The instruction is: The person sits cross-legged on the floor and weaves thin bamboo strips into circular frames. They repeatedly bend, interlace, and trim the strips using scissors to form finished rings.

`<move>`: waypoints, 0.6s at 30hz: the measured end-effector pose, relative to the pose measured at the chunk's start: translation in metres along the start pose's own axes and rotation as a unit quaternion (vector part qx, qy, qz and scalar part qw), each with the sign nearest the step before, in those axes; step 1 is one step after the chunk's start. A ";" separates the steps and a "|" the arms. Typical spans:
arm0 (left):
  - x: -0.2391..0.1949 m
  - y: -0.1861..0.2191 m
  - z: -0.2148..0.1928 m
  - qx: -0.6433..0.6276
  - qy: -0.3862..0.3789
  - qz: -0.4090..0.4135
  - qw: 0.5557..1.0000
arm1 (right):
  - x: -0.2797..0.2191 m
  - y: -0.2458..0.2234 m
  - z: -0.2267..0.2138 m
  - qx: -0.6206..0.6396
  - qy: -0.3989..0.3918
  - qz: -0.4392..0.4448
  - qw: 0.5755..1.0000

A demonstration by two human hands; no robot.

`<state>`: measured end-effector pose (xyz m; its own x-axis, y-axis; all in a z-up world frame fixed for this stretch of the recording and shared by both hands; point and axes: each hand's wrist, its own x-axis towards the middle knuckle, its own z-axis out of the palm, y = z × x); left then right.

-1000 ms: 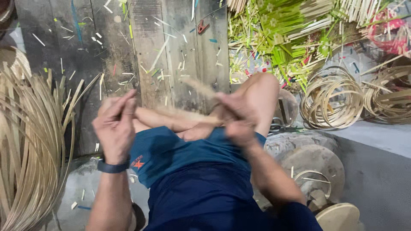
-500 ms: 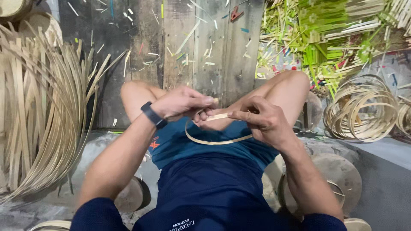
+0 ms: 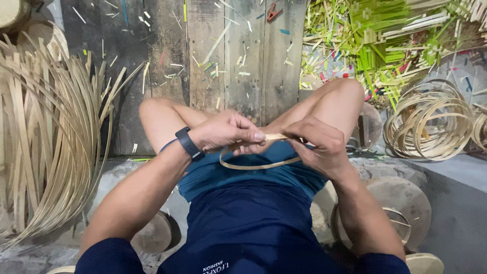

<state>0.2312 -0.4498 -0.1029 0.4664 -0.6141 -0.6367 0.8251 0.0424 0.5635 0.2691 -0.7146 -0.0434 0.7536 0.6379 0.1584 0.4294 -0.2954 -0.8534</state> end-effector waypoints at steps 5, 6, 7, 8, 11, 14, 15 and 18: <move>-0.008 0.001 0.010 -0.029 -0.033 -0.001 0.999 | -0.004 -0.005 -0.003 0.011 -0.001 -0.005 1.000; -0.010 0.001 0.011 -0.031 -0.045 0.001 0.999 | -0.004 -0.006 -0.003 0.013 -0.001 -0.012 1.000; -0.011 0.002 0.013 -0.032 -0.057 0.004 0.998 | -0.004 -0.007 -0.003 0.016 -0.001 -0.021 1.000; -0.012 0.003 0.014 -0.022 -0.056 0.000 0.998 | -0.003 -0.007 -0.003 0.019 -0.001 -0.029 0.999; -0.013 0.004 0.013 0.002 -0.059 -0.005 0.998 | -0.002 -0.008 -0.002 0.022 0.002 -0.044 0.999; -0.017 0.002 0.013 -0.001 -0.069 0.000 0.998 | -0.003 -0.010 -0.002 0.028 -0.007 -0.044 0.999; -0.017 0.002 0.012 -0.010 -0.069 0.000 0.998 | -0.002 -0.011 -0.002 0.030 -0.005 -0.051 0.998; -0.018 0.007 0.011 -0.006 -0.048 -0.005 0.999 | 0.010 -0.010 -0.007 0.035 0.002 -0.076 0.996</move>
<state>0.2243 -0.4472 -0.0815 0.4263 -0.6871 -0.5883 0.8336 0.0458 0.5505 0.2763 -0.7101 -0.0297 0.6842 0.6689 0.2906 0.5031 -0.1444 -0.8521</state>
